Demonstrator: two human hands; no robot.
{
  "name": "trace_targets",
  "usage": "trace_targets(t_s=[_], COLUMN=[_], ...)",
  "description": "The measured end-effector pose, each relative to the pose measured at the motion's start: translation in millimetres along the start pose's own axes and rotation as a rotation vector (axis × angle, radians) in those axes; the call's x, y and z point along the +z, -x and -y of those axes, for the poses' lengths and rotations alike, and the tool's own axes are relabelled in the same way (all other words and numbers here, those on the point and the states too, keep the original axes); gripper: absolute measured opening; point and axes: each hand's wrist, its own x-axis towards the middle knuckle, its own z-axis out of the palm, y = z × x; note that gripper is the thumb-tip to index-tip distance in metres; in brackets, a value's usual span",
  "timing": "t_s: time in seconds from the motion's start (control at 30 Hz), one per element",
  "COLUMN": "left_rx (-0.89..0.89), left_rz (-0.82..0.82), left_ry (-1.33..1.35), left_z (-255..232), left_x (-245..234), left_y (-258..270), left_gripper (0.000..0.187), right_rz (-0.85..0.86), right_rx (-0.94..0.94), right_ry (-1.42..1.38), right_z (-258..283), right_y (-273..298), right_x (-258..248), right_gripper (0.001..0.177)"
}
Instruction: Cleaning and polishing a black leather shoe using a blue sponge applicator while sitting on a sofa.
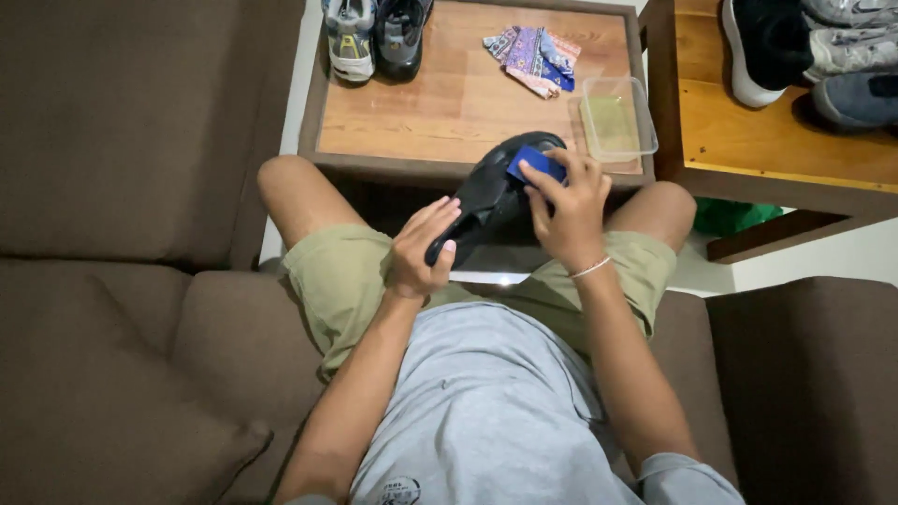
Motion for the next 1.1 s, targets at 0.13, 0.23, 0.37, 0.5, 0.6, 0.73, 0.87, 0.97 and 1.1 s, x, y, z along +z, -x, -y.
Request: trace_targets(t_s=[0.13, 0.23, 0.37, 0.5, 0.6, 0.73, 0.87, 0.97, 1.1], left_rx=[0.03, 0.02, -0.218, -0.54, -0.702, -0.791, -0.806, -0.824, -0.842], left_rz=[0.04, 0.061, 0.029, -0.053, -0.104, -0.156, -0.144, -0.137, -0.136], left_ry=[-0.017, -0.005, 0.098, 0.197, 0.316, 0.365, 0.413, 0.421, 0.429], left_z=[4, 12, 8, 16, 40, 50, 52, 47, 47], left_x=[8, 11, 2, 2, 10, 13, 17, 17, 16], left_y=[8, 5, 9, 17, 27, 34, 32, 34, 30], left_gripper=[0.034, 0.034, 0.034, 0.036, 0.037, 0.039, 0.041, 0.04, 0.039], right_rz=[-0.008, -0.063, -0.144, -0.193, -0.184, -0.055, -0.204, -0.273, -0.175], right_rx=[0.109, 0.231, 0.302, 0.176, -0.025, -0.156, -0.14, -0.019, -0.048], right_ry=[0.136, 0.114, -0.029, -0.088, -0.087, -0.16, 0.008, 0.011, -0.185], right_z=[-57, -60, 2, 34, 43, 64, 38, 29, 53], right_y=[13, 16, 42, 43, 34, 53, 29, 23, 37], right_x=[31, 41, 39, 40, 44, 59, 48, 38, 45], right_gripper=[0.032, 0.032, 0.039, 0.046, 0.048, 0.037, 0.041, 0.047, 0.052])
